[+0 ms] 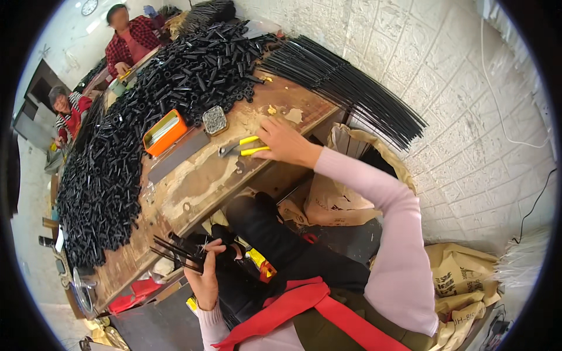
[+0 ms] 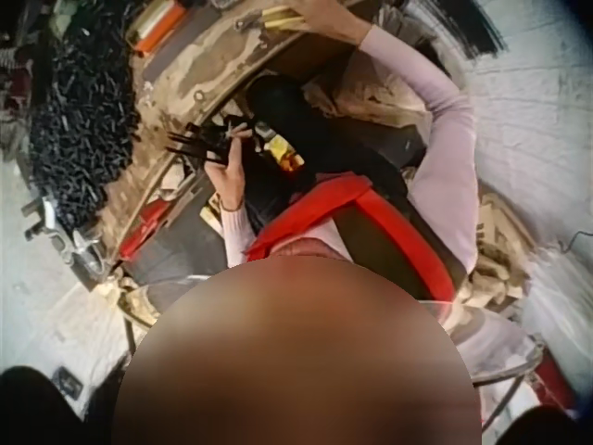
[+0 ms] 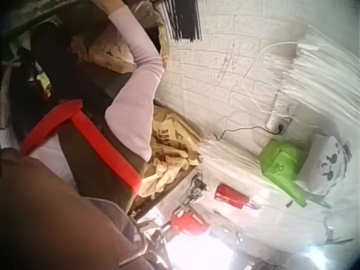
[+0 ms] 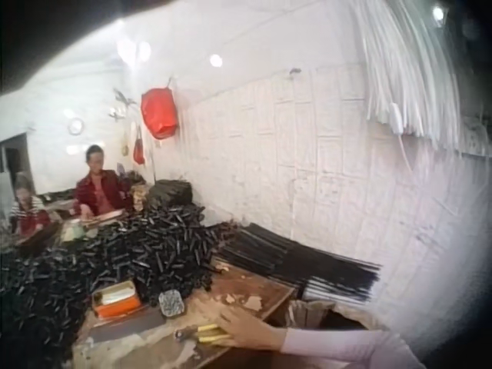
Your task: Bundling black rods together using tape and pliers at a production workbench.
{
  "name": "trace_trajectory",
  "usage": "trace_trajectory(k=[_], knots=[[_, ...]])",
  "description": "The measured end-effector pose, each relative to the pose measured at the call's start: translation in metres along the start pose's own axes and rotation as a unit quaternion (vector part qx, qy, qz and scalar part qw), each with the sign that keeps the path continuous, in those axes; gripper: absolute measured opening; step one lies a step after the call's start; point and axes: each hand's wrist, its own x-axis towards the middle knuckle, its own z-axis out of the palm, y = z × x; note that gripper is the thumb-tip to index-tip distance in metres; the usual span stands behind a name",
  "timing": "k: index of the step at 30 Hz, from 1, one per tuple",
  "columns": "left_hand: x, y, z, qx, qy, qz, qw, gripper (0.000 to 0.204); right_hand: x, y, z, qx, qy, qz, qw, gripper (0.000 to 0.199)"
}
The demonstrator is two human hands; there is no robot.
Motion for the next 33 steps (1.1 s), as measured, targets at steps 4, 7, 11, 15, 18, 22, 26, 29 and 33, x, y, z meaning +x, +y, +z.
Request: trace_trajectory(k=[4, 7, 11, 15, 18, 22, 26, 29, 33], knots=[[-0.032, 0.015, -0.01, 0.013, 0.014, 0.021, 1.0, 0.017, -0.004, -0.019, -0.004, 0.124, -0.02, -0.011, 0.992, 0.042], [-0.054, 0.014, -0.016, 0.016, 0.041, 0.034, 0.998, 0.019, -0.027, -0.083, -0.021, 0.549, -0.021, 0.144, 0.823, 0.028], [-0.055, 0.005, -0.016, -0.089, -0.043, 0.01, 0.995, 0.015, -0.057, -0.143, -0.086, 0.651, -0.231, 0.21, 0.692, 0.027], [-0.063, -0.021, -0.018, -0.264, -0.083, 0.056, 0.959, 0.034, -0.056, -0.185, -0.109, 0.569, -0.408, 0.244, 0.671, 0.03], [-0.071, -0.019, -0.015, -0.295, -0.05, 0.066, 0.952, 0.049, -0.063, -0.195, -0.106, 0.512, -0.393, 0.173, 0.744, 0.031], [-0.079, -0.024, -0.019, -0.329, -0.031, 0.052, 0.942, 0.028, -0.074, -0.205, -0.101, 0.468, -0.287, 0.058, 0.834, 0.033], [-0.081, -0.023, -0.023, -0.27, 0.009, 0.017, 0.963, 0.023, -0.073, -0.218, -0.109, 0.455, -0.304, 0.024, 0.837, 0.035], [-0.081, -0.02, -0.022, -0.268, -0.014, 0.02, 0.963, 0.031, -0.077, -0.221, -0.1, 0.423, -0.255, -0.063, 0.867, 0.038], [-0.08, -0.019, -0.019, -0.266, -0.052, 0.018, 0.962, 0.041, -0.072, -0.223, -0.094, 0.437, -0.285, -0.059, 0.851, 0.041]])
